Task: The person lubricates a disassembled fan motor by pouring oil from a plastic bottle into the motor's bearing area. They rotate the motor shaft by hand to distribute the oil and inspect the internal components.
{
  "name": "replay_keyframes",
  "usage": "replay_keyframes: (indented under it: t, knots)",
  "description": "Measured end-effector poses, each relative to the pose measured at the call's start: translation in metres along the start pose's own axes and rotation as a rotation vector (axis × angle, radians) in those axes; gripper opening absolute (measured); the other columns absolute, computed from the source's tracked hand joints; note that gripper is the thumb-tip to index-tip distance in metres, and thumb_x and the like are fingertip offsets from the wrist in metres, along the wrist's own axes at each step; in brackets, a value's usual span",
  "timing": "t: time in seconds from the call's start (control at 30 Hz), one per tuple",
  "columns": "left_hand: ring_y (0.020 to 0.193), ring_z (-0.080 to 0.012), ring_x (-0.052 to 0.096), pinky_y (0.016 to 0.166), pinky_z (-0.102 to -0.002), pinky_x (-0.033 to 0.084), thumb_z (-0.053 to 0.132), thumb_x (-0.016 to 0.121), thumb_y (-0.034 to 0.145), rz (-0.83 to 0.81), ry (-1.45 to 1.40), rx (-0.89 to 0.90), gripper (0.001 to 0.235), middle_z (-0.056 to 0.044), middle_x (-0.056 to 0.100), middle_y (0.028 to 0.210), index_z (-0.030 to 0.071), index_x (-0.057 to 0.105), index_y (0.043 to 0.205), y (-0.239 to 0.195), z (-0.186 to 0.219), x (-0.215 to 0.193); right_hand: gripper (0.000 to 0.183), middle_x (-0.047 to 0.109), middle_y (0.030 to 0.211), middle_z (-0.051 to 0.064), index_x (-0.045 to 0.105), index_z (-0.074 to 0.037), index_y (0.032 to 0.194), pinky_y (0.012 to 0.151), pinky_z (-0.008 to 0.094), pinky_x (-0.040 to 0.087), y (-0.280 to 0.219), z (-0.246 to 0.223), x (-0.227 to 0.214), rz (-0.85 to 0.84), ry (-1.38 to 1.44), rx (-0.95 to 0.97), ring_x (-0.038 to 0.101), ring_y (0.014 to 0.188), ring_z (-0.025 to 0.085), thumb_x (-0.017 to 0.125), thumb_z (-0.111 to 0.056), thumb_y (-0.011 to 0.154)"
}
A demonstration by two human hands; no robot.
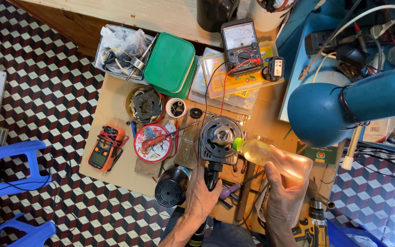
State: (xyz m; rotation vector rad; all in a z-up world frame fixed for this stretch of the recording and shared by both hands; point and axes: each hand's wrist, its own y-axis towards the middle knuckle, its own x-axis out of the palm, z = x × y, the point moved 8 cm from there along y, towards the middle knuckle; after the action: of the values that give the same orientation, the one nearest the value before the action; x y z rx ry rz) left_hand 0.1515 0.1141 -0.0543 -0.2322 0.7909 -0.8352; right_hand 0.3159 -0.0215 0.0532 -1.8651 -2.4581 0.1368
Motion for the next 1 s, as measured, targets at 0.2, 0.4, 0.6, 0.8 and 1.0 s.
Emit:
replay_keyframes:
  t: [0.2, 0.4, 0.6, 0.8, 1.0]
  knots:
    - [0.105, -0.037, 0.061, 0.088, -0.047, 0.051, 0.024, 0.076, 0.08, 0.024, -0.022, 0.007, 0.062, -0.018, 0.058, 0.114, 0.001, 0.05, 0.131, 0.001, 0.0, 0.001, 0.037, 0.064, 0.127, 0.012, 0.05, -0.006, 0.123, 0.107, 0.034, 0.054, 0.006, -0.008, 0.005, -0.023, -0.085, 0.011, 0.064, 0.12, 0.018, 0.073, -0.007, 0.093]
    - [0.107, -0.0354, 0.062, 0.089, -0.046, 0.052, 0.025, 0.076, 0.081, -0.014, -0.038, -0.015, 0.061, -0.017, 0.058, 0.114, 0.002, 0.049, 0.132, 0.001, -0.004, 0.005, 0.046, 0.062, 0.127, 0.009, 0.05, -0.005, 0.127, 0.106, 0.032, 0.052, 0.004, -0.01, 0.004, -0.03, -0.19, -0.015, 0.064, 0.119, 0.015, 0.076, -0.004, 0.089]
    - [0.107, -0.0357, 0.061, 0.09, -0.047, 0.052, 0.025, 0.074, 0.082, -0.015, -0.029, -0.004, 0.059, -0.017, 0.058, 0.114, 0.002, 0.049, 0.13, 0.003, -0.002, 0.005, 0.048, 0.064, 0.125, 0.01, 0.051, -0.005, 0.127, 0.105, 0.032, 0.053, 0.006, -0.009, 0.002, -0.033, -0.258, -0.026, 0.065, 0.118, 0.016, 0.077, -0.004, 0.087]
    - [0.103, -0.0311, 0.061, 0.088, -0.045, 0.052, 0.025, 0.07, 0.085, -0.072, -0.056, -0.024, 0.049, -0.015, 0.055, 0.109, 0.003, 0.051, 0.125, 0.002, 0.001, 0.005, 0.051, 0.065, 0.122, 0.009, 0.051, -0.006, 0.128, 0.1, 0.033, 0.057, 0.005, -0.006, 0.001, -0.023, -0.309, 0.025, 0.068, 0.112, 0.017, 0.078, -0.007, 0.085]
    - [0.097, -0.0276, 0.06, 0.083, -0.044, 0.052, 0.027, 0.072, 0.084, -0.085, -0.024, -0.075, 0.042, -0.013, 0.054, 0.102, 0.002, 0.052, 0.11, 0.002, -0.002, 0.007, 0.051, 0.066, 0.12, 0.01, 0.051, -0.004, 0.127, 0.102, 0.033, 0.057, 0.008, -0.013, 0.006, -0.047, -0.39, -0.028, 0.068, 0.113, 0.017, 0.08, -0.007, 0.085]
